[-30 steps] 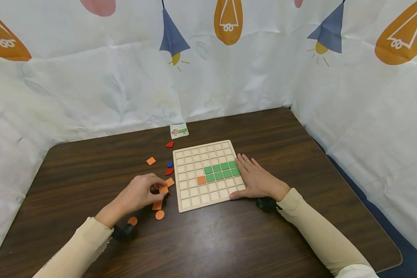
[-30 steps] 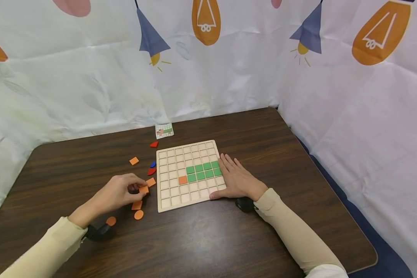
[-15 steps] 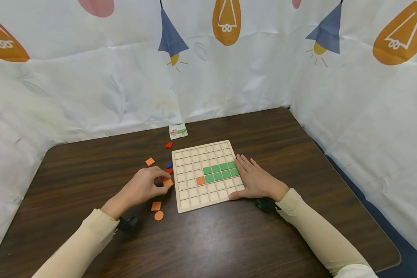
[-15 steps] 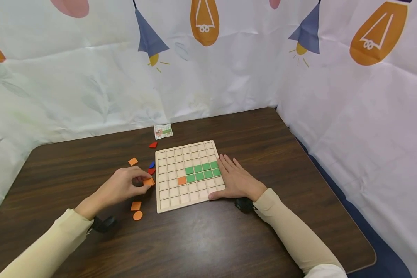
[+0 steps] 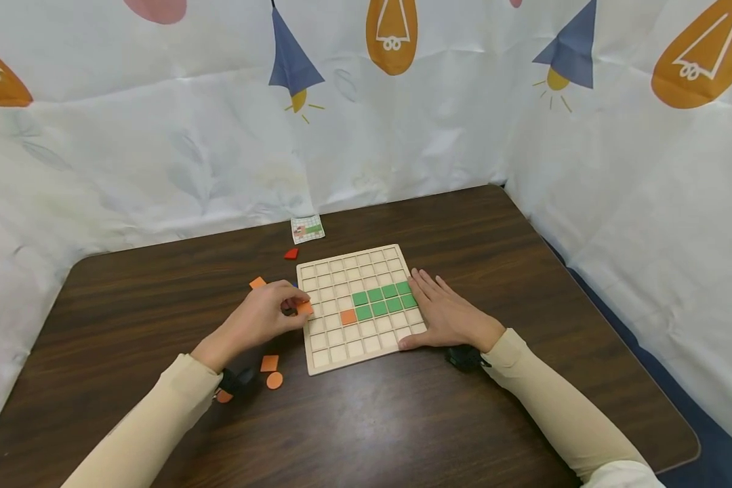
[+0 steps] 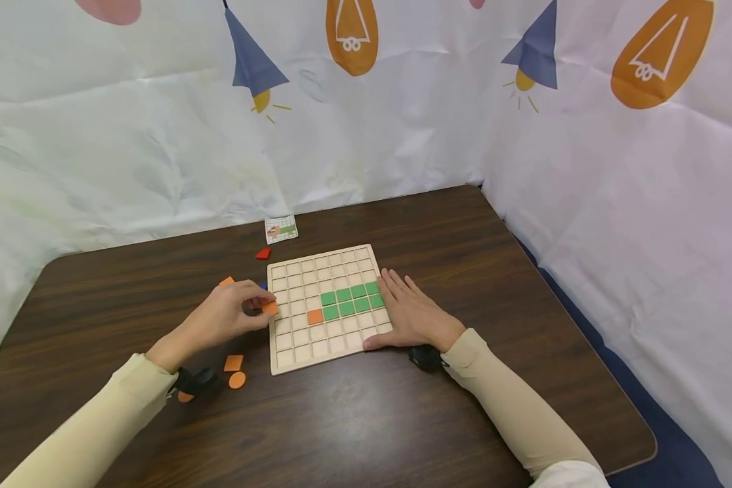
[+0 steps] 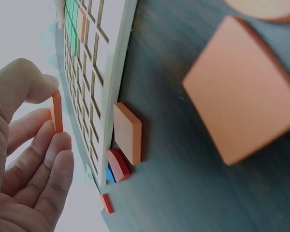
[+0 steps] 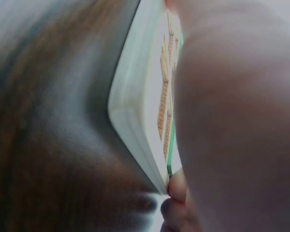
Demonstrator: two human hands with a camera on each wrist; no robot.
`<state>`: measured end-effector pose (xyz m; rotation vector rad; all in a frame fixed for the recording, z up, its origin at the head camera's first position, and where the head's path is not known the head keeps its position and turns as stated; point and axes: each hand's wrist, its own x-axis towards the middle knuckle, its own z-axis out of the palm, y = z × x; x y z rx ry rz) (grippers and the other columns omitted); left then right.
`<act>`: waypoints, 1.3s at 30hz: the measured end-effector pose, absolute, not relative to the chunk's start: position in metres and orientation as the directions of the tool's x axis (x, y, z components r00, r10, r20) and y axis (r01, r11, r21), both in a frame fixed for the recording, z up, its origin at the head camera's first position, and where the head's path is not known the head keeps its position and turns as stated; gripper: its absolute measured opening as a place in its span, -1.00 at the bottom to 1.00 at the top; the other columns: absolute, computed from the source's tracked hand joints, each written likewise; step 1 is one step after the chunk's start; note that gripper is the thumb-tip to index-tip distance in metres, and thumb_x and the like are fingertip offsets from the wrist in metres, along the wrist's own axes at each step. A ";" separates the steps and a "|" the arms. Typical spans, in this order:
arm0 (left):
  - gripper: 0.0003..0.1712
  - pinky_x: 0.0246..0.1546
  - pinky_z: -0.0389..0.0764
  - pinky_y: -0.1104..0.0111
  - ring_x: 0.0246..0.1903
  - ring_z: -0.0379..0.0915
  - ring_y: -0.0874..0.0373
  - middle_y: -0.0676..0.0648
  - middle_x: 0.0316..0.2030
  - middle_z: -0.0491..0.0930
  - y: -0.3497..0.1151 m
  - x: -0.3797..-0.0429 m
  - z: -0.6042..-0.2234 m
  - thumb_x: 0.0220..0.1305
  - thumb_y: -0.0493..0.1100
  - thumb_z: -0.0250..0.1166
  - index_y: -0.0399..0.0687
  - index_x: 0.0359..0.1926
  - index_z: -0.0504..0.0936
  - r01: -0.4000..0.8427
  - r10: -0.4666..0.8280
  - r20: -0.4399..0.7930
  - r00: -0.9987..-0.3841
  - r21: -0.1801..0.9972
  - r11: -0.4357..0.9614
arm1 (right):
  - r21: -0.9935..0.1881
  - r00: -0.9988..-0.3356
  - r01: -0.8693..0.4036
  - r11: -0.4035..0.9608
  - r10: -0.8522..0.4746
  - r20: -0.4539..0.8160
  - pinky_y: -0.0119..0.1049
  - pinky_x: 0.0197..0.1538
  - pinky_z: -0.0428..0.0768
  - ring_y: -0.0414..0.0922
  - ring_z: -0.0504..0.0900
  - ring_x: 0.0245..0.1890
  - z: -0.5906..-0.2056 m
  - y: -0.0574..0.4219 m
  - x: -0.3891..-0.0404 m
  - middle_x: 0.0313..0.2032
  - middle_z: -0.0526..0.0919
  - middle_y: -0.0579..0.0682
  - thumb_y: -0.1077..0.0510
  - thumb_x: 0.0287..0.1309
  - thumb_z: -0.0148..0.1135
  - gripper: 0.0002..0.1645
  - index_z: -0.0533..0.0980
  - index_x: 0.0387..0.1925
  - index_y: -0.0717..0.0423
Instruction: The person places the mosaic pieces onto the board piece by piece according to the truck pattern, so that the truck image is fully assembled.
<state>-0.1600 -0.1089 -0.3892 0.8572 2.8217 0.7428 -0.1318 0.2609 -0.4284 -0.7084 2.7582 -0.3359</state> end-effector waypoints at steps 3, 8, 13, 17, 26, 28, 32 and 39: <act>-0.72 -0.23 0.59 0.37 -0.27 0.54 0.18 0.03 -0.21 0.67 -0.104 -0.163 -0.389 0.24 -0.09 0.46 -0.05 -0.05 0.78 0.500 0.551 0.043 -0.834 0.480 0.721 | -0.288 -0.844 -0.433 0.854 -0.497 -0.204 0.16 0.69 -0.06 0.12 -0.22 0.70 -0.428 0.261 -0.132 0.67 -0.25 0.21 -0.71 0.06 0.15 0.55 -0.21 0.65 0.21; -0.71 -0.26 0.58 0.36 -0.29 0.54 0.15 0.02 -0.22 0.67 -0.098 -0.168 -0.390 0.25 -0.09 0.47 -0.04 -0.03 0.78 0.502 0.552 0.043 -0.833 0.481 0.719 | -0.292 -0.844 -0.436 0.851 -0.499 -0.196 0.17 0.68 -0.05 0.13 -0.21 0.70 -0.427 0.261 -0.131 0.67 -0.23 0.23 -0.70 0.06 0.16 0.55 -0.19 0.65 0.23; -0.68 -0.25 0.59 0.35 -0.28 0.57 0.13 0.00 -0.21 0.68 -0.091 -0.173 -0.391 0.22 -0.09 0.49 -0.07 -0.01 0.79 0.506 0.553 0.056 -0.832 0.488 0.711 | -0.285 -0.844 -0.436 0.854 -0.498 -0.200 0.16 0.69 -0.06 0.12 -0.22 0.70 -0.429 0.262 -0.132 0.67 -0.25 0.22 -0.71 0.06 0.15 0.55 -0.21 0.65 0.22; -0.71 -0.22 0.61 0.33 -0.26 0.58 0.14 0.00 -0.23 0.69 -0.084 -0.176 -0.393 0.22 -0.11 0.47 -0.06 -0.05 0.79 0.521 0.560 0.080 -0.825 0.494 0.696 | -0.280 -0.845 -0.435 0.856 -0.496 -0.202 0.16 0.69 -0.06 0.11 -0.23 0.71 -0.430 0.262 -0.133 0.67 -0.26 0.21 -0.73 0.05 0.13 0.56 -0.22 0.65 0.20; -0.71 -0.15 0.67 0.25 -0.20 0.63 0.14 0.00 -0.20 0.74 -0.073 -0.182 -0.398 0.24 -0.08 0.48 -0.07 -0.05 0.79 0.542 0.585 0.080 -0.807 0.492 0.681 | -0.289 -0.845 -0.431 0.855 -0.495 -0.205 0.16 0.69 -0.08 0.10 -0.24 0.71 -0.430 0.262 -0.133 0.68 -0.27 0.20 -0.73 0.05 0.13 0.56 -0.23 0.66 0.20; -0.69 -0.14 0.67 0.25 -0.19 0.63 0.15 0.00 -0.19 0.74 -0.070 -0.183 -0.399 0.24 -0.06 0.49 -0.07 -0.04 0.79 0.544 0.591 0.073 -0.804 0.494 0.679 | -0.285 -0.845 -0.429 0.857 -0.492 -0.208 0.15 0.69 -0.08 0.10 -0.24 0.71 -0.431 0.263 -0.133 0.68 -0.27 0.19 -0.73 0.05 0.12 0.56 -0.23 0.66 0.19; -0.68 -0.13 0.67 0.22 -0.18 0.64 0.14 -0.04 -0.16 0.75 -0.065 -0.185 -0.401 0.23 -0.07 0.48 -0.09 -0.03 0.79 0.547 0.601 0.068 -0.797 0.504 0.668 | -0.286 -0.845 -0.428 0.858 -0.491 -0.210 0.15 0.69 -0.08 0.10 -0.24 0.71 -0.431 0.263 -0.133 0.68 -0.27 0.19 -0.73 0.05 0.12 0.56 -0.23 0.66 0.19; -0.71 -0.15 0.67 0.26 -0.20 0.63 0.16 -0.03 -0.17 0.76 -0.056 -0.188 -0.406 0.25 -0.08 0.46 -0.09 -0.05 0.80 0.569 0.626 0.075 -0.776 0.510 0.645 | -0.284 -0.846 -0.424 0.860 -0.488 -0.214 0.15 0.69 -0.08 0.10 -0.23 0.71 -0.431 0.263 -0.134 0.67 -0.27 0.19 -0.74 0.04 0.13 0.57 -0.23 0.66 0.17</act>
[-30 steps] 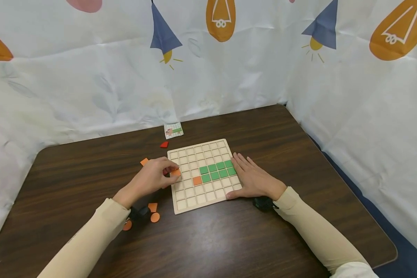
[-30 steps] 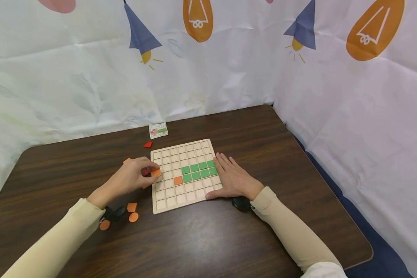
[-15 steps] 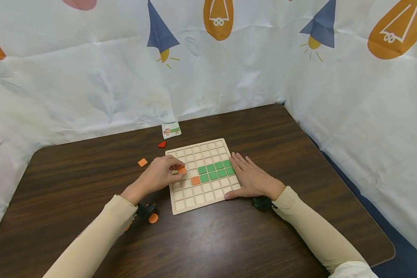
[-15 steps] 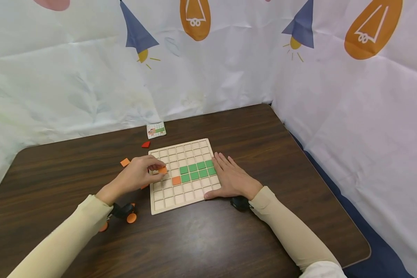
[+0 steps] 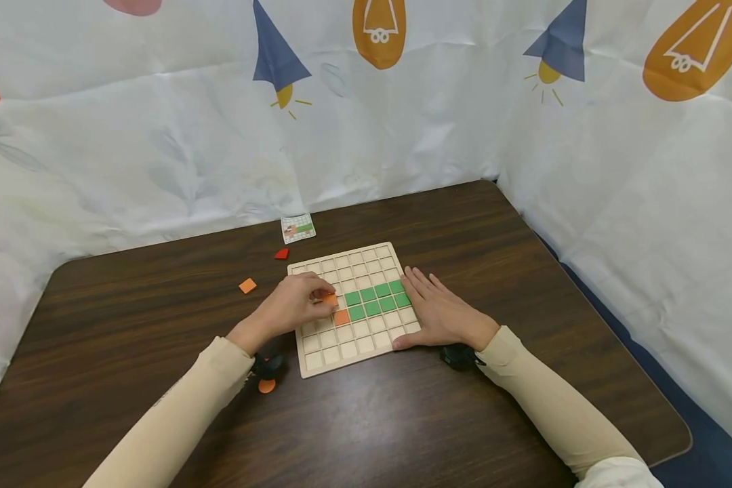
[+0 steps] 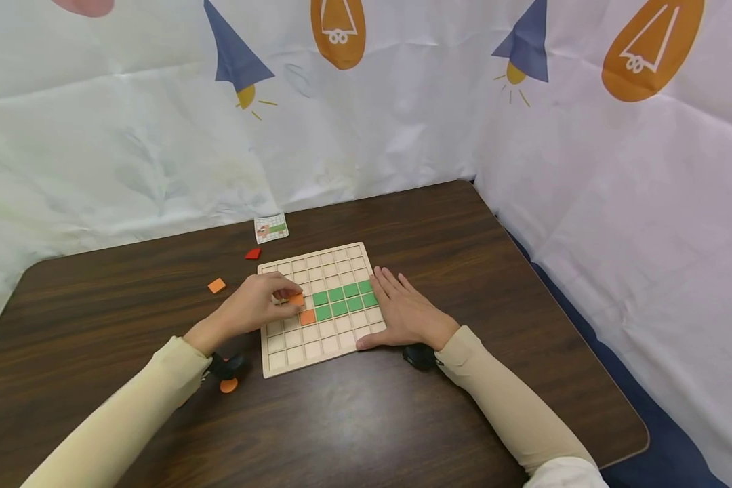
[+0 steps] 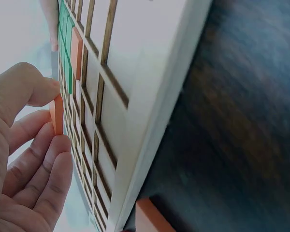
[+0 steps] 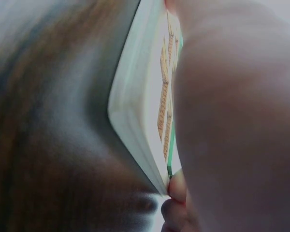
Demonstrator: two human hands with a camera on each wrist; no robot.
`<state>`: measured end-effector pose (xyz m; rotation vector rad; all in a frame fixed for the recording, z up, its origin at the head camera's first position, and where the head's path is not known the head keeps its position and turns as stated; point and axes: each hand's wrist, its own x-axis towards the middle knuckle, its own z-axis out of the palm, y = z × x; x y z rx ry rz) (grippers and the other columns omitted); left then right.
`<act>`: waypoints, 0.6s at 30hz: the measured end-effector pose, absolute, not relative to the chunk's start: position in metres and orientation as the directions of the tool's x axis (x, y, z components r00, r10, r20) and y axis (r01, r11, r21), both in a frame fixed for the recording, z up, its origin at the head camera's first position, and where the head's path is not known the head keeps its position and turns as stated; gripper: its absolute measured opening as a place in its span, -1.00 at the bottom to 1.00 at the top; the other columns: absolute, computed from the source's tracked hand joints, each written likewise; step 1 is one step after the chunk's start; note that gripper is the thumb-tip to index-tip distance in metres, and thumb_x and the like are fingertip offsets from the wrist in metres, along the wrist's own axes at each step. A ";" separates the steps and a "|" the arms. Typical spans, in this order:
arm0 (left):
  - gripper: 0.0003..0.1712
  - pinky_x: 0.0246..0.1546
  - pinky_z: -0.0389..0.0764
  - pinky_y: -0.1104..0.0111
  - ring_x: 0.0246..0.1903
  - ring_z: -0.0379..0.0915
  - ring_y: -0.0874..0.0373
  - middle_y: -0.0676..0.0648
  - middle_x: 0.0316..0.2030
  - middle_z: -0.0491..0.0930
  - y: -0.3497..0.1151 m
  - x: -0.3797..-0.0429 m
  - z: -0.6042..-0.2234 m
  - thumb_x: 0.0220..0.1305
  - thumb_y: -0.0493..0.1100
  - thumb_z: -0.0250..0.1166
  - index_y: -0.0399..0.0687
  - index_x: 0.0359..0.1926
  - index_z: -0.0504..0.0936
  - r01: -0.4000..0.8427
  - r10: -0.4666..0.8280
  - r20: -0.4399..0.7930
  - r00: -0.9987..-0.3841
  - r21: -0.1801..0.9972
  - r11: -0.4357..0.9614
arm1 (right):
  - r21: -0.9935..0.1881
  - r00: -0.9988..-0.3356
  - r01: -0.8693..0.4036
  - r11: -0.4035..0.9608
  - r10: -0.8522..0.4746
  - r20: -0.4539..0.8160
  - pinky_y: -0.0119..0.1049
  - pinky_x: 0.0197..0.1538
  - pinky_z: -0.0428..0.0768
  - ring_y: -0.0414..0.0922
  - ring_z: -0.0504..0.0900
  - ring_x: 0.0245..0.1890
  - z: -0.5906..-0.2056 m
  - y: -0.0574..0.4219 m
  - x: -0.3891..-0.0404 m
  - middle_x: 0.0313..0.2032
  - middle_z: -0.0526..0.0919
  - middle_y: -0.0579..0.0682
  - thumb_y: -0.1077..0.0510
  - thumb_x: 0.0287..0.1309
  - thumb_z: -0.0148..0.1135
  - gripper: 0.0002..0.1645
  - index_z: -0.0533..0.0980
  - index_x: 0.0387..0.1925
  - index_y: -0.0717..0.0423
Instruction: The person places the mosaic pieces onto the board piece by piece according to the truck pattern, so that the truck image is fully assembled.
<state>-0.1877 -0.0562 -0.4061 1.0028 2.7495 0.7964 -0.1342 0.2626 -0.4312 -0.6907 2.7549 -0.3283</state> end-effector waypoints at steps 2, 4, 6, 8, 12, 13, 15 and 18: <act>-0.70 -0.15 0.67 0.26 -0.21 0.63 0.16 -0.04 -0.17 0.75 -0.054 -0.188 -0.407 0.25 -0.07 0.47 -0.10 -0.04 0.80 0.574 0.633 0.072 -0.771 0.509 0.642 | -0.287 -0.846 -0.423 0.860 -0.488 -0.216 0.15 0.69 -0.08 0.10 -0.23 0.71 -0.431 0.263 -0.134 0.67 -0.28 0.20 -0.73 0.04 0.13 0.56 -0.23 0.66 0.17; -0.69 -0.15 0.67 0.26 -0.21 0.63 0.16 -0.04 -0.16 0.75 -0.053 -0.189 -0.408 0.26 -0.07 0.46 -0.10 -0.03 0.79 0.582 0.640 0.069 -0.765 0.500 0.641 | -0.289 -0.846 -0.422 0.859 -0.488 -0.216 0.15 0.69 -0.08 0.10 -0.23 0.71 -0.430 0.262 -0.134 0.67 -0.27 0.20 -0.73 0.04 0.13 0.57 -0.23 0.66 0.18; -0.69 -0.16 0.66 0.27 -0.22 0.62 0.18 -0.04 -0.16 0.75 -0.051 -0.189 -0.409 0.27 -0.07 0.46 -0.10 -0.02 0.79 0.588 0.647 0.066 -0.760 0.494 0.640 | -0.291 -0.846 -0.420 0.859 -0.487 -0.217 0.15 0.69 -0.08 0.10 -0.23 0.71 -0.430 0.262 -0.134 0.67 -0.27 0.20 -0.74 0.03 0.13 0.57 -0.23 0.66 0.18; -0.69 -0.17 0.65 0.28 -0.23 0.60 0.19 -0.02 -0.17 0.75 -0.049 -0.189 -0.410 0.28 -0.07 0.45 -0.09 -0.02 0.79 0.590 0.651 0.061 -0.757 0.491 0.641 | -0.292 -0.846 -0.418 0.860 -0.486 -0.218 0.15 0.69 -0.08 0.10 -0.24 0.71 -0.430 0.263 -0.134 0.67 -0.27 0.20 -0.74 0.03 0.14 0.57 -0.23 0.66 0.18; -0.71 -0.16 0.64 0.29 -0.24 0.59 0.19 -0.01 -0.19 0.74 -0.046 -0.189 -0.411 0.27 -0.09 0.44 -0.09 -0.02 0.80 0.585 0.653 0.051 -0.755 0.503 0.637 | -0.292 -0.847 -0.419 0.860 -0.486 -0.215 0.15 0.69 -0.08 0.10 -0.24 0.71 -0.430 0.263 -0.134 0.67 -0.27 0.20 -0.73 0.04 0.14 0.57 -0.23 0.66 0.18; -0.71 -0.16 0.64 0.28 -0.24 0.60 0.19 -0.01 -0.19 0.74 -0.046 -0.189 -0.411 0.27 -0.10 0.44 -0.09 -0.02 0.80 0.583 0.654 0.047 -0.755 0.506 0.636 | -0.293 -0.847 -0.419 0.859 -0.487 -0.214 0.15 0.69 -0.08 0.10 -0.23 0.71 -0.430 0.263 -0.134 0.67 -0.26 0.20 -0.73 0.04 0.14 0.57 -0.23 0.66 0.18; -0.71 -0.15 0.65 0.28 -0.24 0.60 0.19 -0.01 -0.19 0.74 -0.045 -0.190 -0.412 0.27 -0.11 0.43 -0.09 -0.02 0.80 0.579 0.655 0.039 -0.754 0.511 0.636 | -0.297 -0.846 -0.419 0.858 -0.488 -0.214 0.15 0.69 -0.09 0.10 -0.23 0.71 -0.430 0.262 -0.134 0.67 -0.27 0.20 -0.73 0.04 0.14 0.57 -0.23 0.66 0.18; -0.71 -0.14 0.66 0.27 -0.23 0.62 0.18 -0.01 -0.18 0.74 -0.045 -0.191 -0.412 0.28 -0.12 0.42 -0.09 -0.01 0.79 0.577 0.658 0.030 -0.753 0.511 0.637 | -0.300 -0.845 -0.418 0.858 -0.488 -0.217 0.15 0.69 -0.09 0.10 -0.23 0.71 -0.429 0.262 -0.134 0.67 -0.27 0.20 -0.73 0.04 0.15 0.57 -0.22 0.66 0.18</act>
